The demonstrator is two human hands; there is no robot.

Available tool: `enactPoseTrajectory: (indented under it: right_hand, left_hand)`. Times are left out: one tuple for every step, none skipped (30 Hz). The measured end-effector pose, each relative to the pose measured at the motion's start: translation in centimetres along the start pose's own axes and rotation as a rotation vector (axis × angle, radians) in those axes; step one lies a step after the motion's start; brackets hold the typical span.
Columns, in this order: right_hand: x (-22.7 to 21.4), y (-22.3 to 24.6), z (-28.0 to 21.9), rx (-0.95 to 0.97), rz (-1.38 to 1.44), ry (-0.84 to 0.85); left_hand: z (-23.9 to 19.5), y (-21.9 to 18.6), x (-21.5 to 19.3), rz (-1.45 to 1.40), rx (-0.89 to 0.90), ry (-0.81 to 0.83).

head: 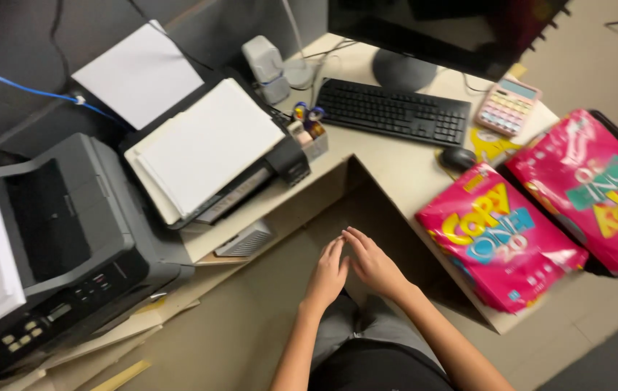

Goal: The person organizes paper reams and sheets on a desk, placing them into a printer tray. Then, the person wipes a small blue fan with a red cloth.

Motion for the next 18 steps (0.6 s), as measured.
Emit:
enactPoseTrajectory:
  right_hand:
    - [-0.4,-0.4,-1.2,0.013,-0.005,-0.009]
    - [-0.9,-0.7,-2.6,0.005,-0.012,-0.019]
    - [-1.4,-0.9,-3.9,-0.002,-0.019,-0.029]
    - [-2.0,-1.0,-5.1,0.004,-0.021,-0.029]
    - [-2.5,-1.2,-6.3,0.024,-0.023,-0.016]
    - [-2.9,-1.3,-7.3,0.046,-0.026,-0.008]
    - [-3.7,-1.6,-8.0,0.055,-0.029,-0.013]
    - [-4.3,-1.8,-9.2,0.034,-0.055,-0.032]
    - [-4.8,-2.0,-10.4,0.014,-0.081,-0.051]
    - [-5.4,-2.3,-11.7,0.024,-0.078,-0.053]
    - [-5.9,-2.7,-12.9,0.065,-0.085,-0.062]
    - [-6.6,-3.2,-14.0,0.105,-0.096,-0.074]
    - [-7.2,-3.7,-15.0,0.113,-0.096,-0.080]
    - [-7.9,-4.1,-16.2,0.144,-0.085,-0.118]
    - [-8.6,-4.5,-17.3,0.174,-0.074,-0.156]
    - [-8.9,-5.4,-18.5,0.188,-0.077,-0.164]
    - [-9.4,-6.4,-19.7,0.252,-0.086,-0.203]
    - [-10.0,-7.5,-20.7,0.315,-0.099,-0.249]
  left_hand:
    - [-0.1,-0.6,0.8,-0.005,0.009,0.013]
    - [-0.4,-1.3,1.8,-0.002,0.017,0.028]
    - [-0.7,-2.1,2.7,0.001,0.025,0.043]
    - [-1.2,-2.5,3.7,-0.003,0.026,0.048]
    - [-1.8,-3.0,4.6,0.012,0.046,0.042]
    - [-2.1,-3.4,5.4,0.028,0.070,0.039]
    - [-2.3,-4.3,6.1,0.025,0.076,0.048]
    - [-3.0,-5.1,6.9,0.014,0.079,0.052]
    - [-3.6,-6.0,7.8,0.003,0.082,0.055]
    - [-4.2,-6.4,8.7,0.002,0.082,0.066]
    - [-4.8,-6.9,9.6,-0.029,0.083,0.071]
    - [-5.1,-7.3,10.5,-0.061,0.088,0.075]
    - [-5.3,-7.7,11.4,-0.062,0.092,0.084]
    - [-5.6,-8.1,12.3,-0.087,0.103,0.096]
    - [-5.9,-8.5,13.1,-0.111,0.114,0.107]
    - [-6.1,-8.7,14.0,-0.115,0.120,0.122]
    - [-6.3,-8.9,14.9,-0.123,0.119,0.143]
    - [-6.0,-9.2,15.8,-0.130,0.126,0.164]
Point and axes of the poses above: each hand's wrist, its own z-axis towards the middle knuckle, its own x-axis out of the palm, y = z × x, the point moved 3 cm from there along z, towards the middle knuckle, and after that the axes turned 1 degree about y, right-handed, at the moved point
